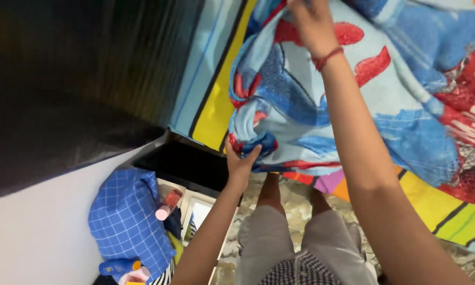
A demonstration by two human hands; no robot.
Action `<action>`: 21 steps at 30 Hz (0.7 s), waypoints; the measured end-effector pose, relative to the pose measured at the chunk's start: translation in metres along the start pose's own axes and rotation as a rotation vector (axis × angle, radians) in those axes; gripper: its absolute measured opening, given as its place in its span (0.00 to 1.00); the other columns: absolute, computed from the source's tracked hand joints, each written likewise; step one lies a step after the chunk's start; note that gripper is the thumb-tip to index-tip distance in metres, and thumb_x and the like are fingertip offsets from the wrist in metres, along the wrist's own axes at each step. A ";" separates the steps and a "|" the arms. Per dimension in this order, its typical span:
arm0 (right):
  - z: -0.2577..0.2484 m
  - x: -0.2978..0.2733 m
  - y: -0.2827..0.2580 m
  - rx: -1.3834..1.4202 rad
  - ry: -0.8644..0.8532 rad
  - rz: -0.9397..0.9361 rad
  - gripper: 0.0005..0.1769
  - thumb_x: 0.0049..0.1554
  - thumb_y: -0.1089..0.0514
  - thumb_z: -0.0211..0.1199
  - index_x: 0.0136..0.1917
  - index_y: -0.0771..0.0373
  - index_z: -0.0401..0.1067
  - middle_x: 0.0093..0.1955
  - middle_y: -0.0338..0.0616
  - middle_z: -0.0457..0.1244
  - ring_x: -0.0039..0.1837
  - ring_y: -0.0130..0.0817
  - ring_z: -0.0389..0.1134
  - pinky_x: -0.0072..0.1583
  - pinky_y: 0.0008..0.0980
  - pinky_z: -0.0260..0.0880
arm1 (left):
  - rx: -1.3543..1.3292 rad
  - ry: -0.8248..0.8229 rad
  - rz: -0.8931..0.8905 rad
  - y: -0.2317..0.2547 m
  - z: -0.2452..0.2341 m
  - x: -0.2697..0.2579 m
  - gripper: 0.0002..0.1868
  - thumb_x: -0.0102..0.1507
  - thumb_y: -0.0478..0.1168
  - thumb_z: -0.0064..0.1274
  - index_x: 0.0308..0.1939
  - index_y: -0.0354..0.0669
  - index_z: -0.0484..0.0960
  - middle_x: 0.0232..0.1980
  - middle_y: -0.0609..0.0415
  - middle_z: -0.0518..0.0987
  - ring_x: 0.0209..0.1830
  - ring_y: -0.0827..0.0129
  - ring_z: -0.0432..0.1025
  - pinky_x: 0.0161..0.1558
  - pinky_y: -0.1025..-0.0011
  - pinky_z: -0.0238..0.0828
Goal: The person inserts a white pillow into a blue checkered pillowcase, adjusts it, and places it on the bed. Then the person unfolds a Spider-Man themed blanket and spreads it over the bed.
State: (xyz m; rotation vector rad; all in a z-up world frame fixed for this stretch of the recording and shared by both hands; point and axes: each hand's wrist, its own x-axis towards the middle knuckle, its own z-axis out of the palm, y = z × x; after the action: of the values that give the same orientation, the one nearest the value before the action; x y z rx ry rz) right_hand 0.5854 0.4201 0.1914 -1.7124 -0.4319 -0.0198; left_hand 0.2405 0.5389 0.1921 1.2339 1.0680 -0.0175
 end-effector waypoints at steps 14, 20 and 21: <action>0.011 -0.174 -0.009 -0.068 0.315 0.414 0.16 0.64 0.67 0.55 0.63 0.58 0.74 0.63 0.42 0.65 0.52 0.30 0.71 0.50 0.25 0.77 | 0.188 0.086 0.003 -0.085 -0.075 0.044 0.46 0.58 0.39 0.68 0.77 0.54 0.60 0.72 0.41 0.56 0.69 0.52 0.62 0.64 0.49 0.67; -0.030 -0.228 0.003 0.072 0.447 0.630 0.17 0.64 0.64 0.52 0.63 0.55 0.74 0.60 0.39 0.67 0.52 0.25 0.71 0.49 0.22 0.78 | 0.271 0.124 0.096 -0.136 -0.053 0.030 0.44 0.58 0.32 0.63 0.75 0.61 0.65 0.75 0.45 0.53 0.75 0.45 0.52 0.65 0.40 0.63; -0.040 -0.237 0.003 0.099 0.467 0.681 0.18 0.64 0.63 0.52 0.64 0.53 0.73 0.59 0.40 0.67 0.52 0.25 0.71 0.49 0.23 0.78 | 0.266 0.075 0.108 -0.155 -0.047 0.030 0.40 0.59 0.34 0.62 0.74 0.60 0.67 0.73 0.44 0.61 0.72 0.46 0.58 0.62 0.40 0.65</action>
State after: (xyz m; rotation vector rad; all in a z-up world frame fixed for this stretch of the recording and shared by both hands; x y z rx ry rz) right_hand 0.3754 0.3166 0.1360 -1.6174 0.4934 0.0932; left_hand 0.1433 0.5296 0.0593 1.5415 1.0863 -0.0313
